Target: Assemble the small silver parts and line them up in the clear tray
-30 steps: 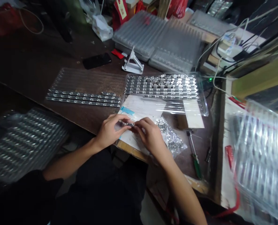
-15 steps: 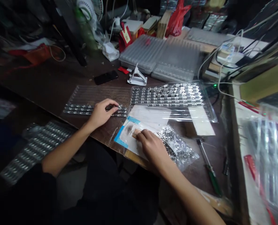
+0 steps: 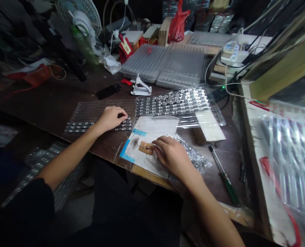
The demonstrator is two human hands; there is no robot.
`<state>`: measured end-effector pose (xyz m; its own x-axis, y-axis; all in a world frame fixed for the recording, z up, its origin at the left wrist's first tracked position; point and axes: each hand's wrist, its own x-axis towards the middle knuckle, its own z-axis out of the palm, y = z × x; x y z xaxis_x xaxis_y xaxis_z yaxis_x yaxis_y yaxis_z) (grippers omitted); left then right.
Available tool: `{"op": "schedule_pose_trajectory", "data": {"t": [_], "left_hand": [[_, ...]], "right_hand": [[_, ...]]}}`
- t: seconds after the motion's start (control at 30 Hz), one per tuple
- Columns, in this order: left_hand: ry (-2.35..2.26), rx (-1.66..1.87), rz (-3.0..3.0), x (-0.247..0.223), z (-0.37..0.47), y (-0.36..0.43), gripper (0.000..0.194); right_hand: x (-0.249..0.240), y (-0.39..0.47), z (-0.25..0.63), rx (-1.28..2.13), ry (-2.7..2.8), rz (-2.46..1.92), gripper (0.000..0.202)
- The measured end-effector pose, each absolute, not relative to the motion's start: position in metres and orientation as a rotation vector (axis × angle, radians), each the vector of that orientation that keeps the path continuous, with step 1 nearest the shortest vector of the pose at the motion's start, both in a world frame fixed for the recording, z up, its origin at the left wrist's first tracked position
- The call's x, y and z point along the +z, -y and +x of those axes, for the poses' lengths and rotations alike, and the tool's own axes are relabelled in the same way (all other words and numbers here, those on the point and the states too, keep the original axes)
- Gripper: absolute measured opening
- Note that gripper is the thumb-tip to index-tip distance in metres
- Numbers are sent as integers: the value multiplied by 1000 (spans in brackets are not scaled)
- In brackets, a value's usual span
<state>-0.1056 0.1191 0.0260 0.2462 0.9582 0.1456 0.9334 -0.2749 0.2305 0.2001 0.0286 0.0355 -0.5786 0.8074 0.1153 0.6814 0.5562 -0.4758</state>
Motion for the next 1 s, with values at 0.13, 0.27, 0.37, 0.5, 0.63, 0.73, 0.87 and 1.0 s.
{"op": "schedule_pose_trajectory", "data": {"t": [0.13,0.27,0.37,0.5,0.63,0.73,0.87,1.0], "left_hand": [[-1865,241,2470,39,-104,-119,15],[-1756,364,2503,47,-74,-121,18],[-1603,497,2516,44,-39,-126,17],[-1533,617,2562,34,0,-138,13],[-1541,680,2553,31,9,-137,6],[-1437,795,2401,38,-1,-114,6],[-1276,802,2202,42,-18,-64,8],[-1304,832,2071,22,-27,-25,10]], "right_hand": [[41,-30,212,674,2601,-1384,18],[42,-28,214,796,2648,-1451,12],[43,-26,211,866,2636,-1399,12],[45,-25,210,890,2604,-1386,14],[43,-26,212,917,2593,-1384,12],[41,-27,214,933,2575,-1352,12],[42,-27,216,906,2495,-1324,14],[40,-28,214,876,2358,-1285,19]]}}
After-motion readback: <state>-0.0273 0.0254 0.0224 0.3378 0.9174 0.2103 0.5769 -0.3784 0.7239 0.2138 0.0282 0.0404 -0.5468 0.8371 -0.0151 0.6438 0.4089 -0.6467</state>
